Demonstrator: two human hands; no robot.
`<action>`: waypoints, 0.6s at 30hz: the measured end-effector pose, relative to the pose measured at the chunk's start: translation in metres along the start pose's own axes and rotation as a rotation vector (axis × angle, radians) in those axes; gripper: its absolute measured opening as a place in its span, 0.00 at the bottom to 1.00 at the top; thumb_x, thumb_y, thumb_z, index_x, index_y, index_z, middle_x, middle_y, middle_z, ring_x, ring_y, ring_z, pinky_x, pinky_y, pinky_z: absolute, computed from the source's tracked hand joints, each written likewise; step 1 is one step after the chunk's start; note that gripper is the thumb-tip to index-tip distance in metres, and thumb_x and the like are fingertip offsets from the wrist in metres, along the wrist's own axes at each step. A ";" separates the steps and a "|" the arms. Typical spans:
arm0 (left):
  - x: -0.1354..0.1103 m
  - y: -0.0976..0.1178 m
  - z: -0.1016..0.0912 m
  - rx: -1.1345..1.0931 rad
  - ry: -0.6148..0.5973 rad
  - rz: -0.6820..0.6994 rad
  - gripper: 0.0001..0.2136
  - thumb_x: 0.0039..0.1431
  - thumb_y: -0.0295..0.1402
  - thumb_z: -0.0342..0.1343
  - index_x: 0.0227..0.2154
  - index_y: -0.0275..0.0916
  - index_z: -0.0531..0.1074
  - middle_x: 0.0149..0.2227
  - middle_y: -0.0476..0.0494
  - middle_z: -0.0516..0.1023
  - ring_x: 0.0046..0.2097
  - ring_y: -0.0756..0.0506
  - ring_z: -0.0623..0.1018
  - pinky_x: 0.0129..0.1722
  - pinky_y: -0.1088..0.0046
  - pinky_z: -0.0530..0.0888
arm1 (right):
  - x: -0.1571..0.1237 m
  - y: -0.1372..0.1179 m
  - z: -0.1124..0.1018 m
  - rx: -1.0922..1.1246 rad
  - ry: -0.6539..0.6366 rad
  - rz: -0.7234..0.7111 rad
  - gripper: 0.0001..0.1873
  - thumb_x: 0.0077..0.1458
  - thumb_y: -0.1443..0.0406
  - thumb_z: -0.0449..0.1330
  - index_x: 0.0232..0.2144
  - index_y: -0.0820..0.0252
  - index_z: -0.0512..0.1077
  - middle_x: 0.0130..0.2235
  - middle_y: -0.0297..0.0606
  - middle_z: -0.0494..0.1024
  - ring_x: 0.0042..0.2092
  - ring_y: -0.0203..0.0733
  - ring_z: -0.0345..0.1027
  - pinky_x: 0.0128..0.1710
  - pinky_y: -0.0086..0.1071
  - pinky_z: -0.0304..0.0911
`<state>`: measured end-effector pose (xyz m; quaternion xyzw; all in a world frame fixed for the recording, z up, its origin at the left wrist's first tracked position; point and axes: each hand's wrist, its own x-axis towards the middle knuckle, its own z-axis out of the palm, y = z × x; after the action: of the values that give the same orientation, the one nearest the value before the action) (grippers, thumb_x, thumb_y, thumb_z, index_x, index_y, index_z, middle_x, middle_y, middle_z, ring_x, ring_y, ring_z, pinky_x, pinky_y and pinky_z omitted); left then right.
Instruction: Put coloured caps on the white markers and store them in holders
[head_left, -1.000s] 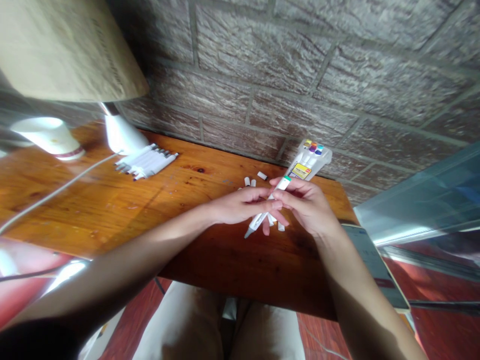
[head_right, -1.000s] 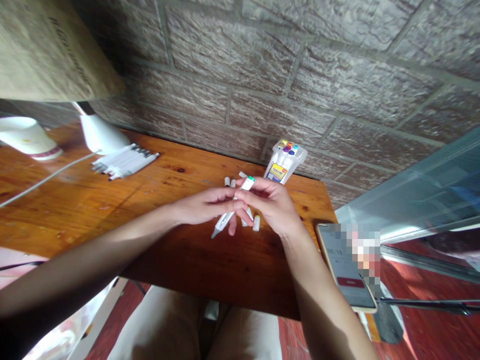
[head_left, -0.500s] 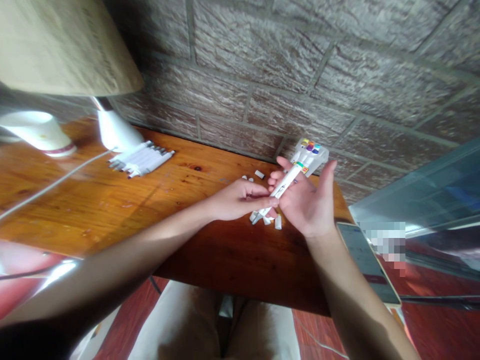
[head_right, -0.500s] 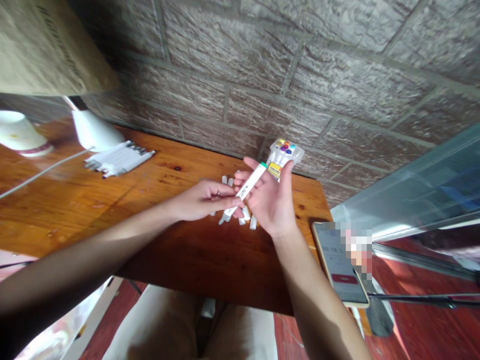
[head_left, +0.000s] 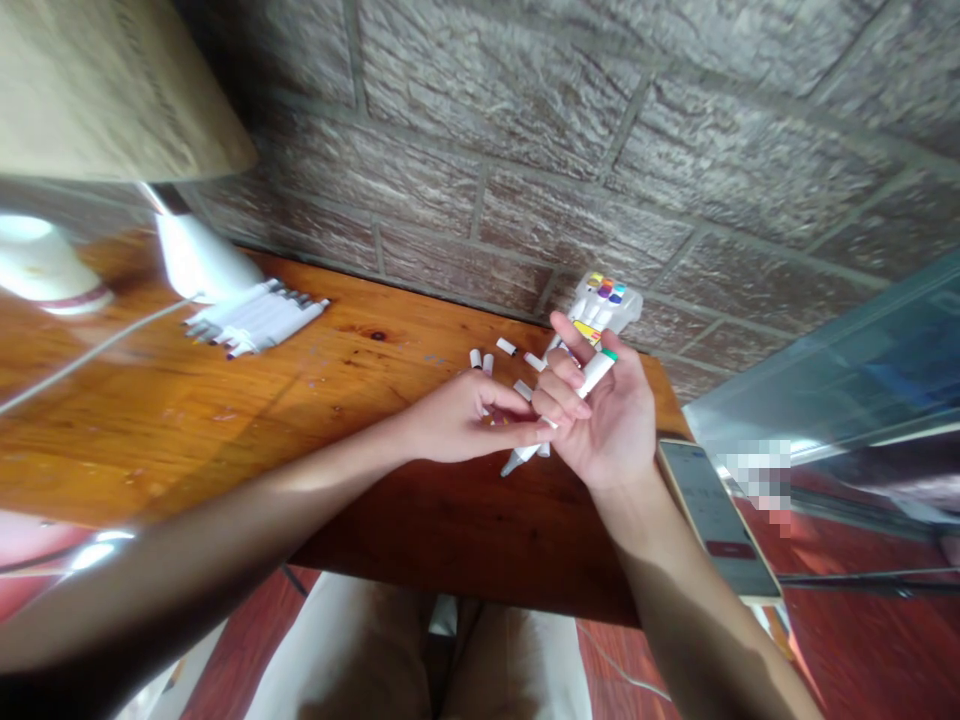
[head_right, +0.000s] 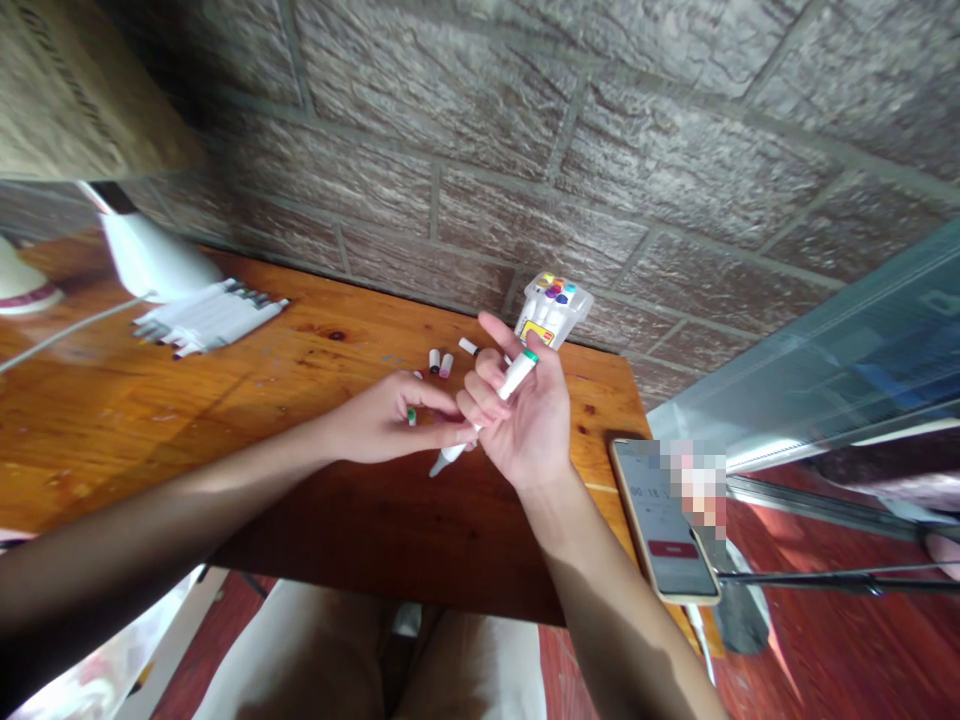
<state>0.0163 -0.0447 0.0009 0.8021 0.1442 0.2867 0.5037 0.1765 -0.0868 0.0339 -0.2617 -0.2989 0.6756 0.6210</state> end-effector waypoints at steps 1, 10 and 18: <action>0.000 0.000 -0.001 -0.036 -0.015 0.005 0.13 0.63 0.37 0.58 0.33 0.32 0.81 0.31 0.42 0.83 0.33 0.47 0.80 0.34 0.76 0.73 | 0.000 0.000 -0.001 -0.004 -0.016 -0.020 0.22 0.67 0.55 0.46 0.44 0.56 0.77 0.21 0.25 0.56 0.19 0.31 0.38 0.18 0.27 0.47; -0.002 -0.005 0.003 -0.004 0.014 0.016 0.12 0.64 0.38 0.57 0.34 0.35 0.81 0.31 0.44 0.83 0.34 0.47 0.80 0.36 0.76 0.74 | 0.002 -0.003 -0.008 -0.081 -0.153 0.079 0.34 0.66 0.45 0.39 0.51 0.60 0.75 0.20 0.28 0.60 0.20 0.35 0.47 0.18 0.29 0.52; -0.002 -0.002 0.007 0.142 0.075 0.052 0.13 0.63 0.39 0.57 0.32 0.34 0.81 0.28 0.46 0.80 0.32 0.48 0.77 0.32 0.76 0.70 | 0.002 -0.001 -0.006 0.020 -0.115 0.008 0.24 0.65 0.53 0.45 0.52 0.56 0.73 0.23 0.26 0.63 0.17 0.29 0.35 0.15 0.27 0.38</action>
<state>0.0189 -0.0497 -0.0036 0.8278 0.1621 0.3187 0.4323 0.1813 -0.0847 0.0308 -0.2176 -0.3265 0.6947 0.6028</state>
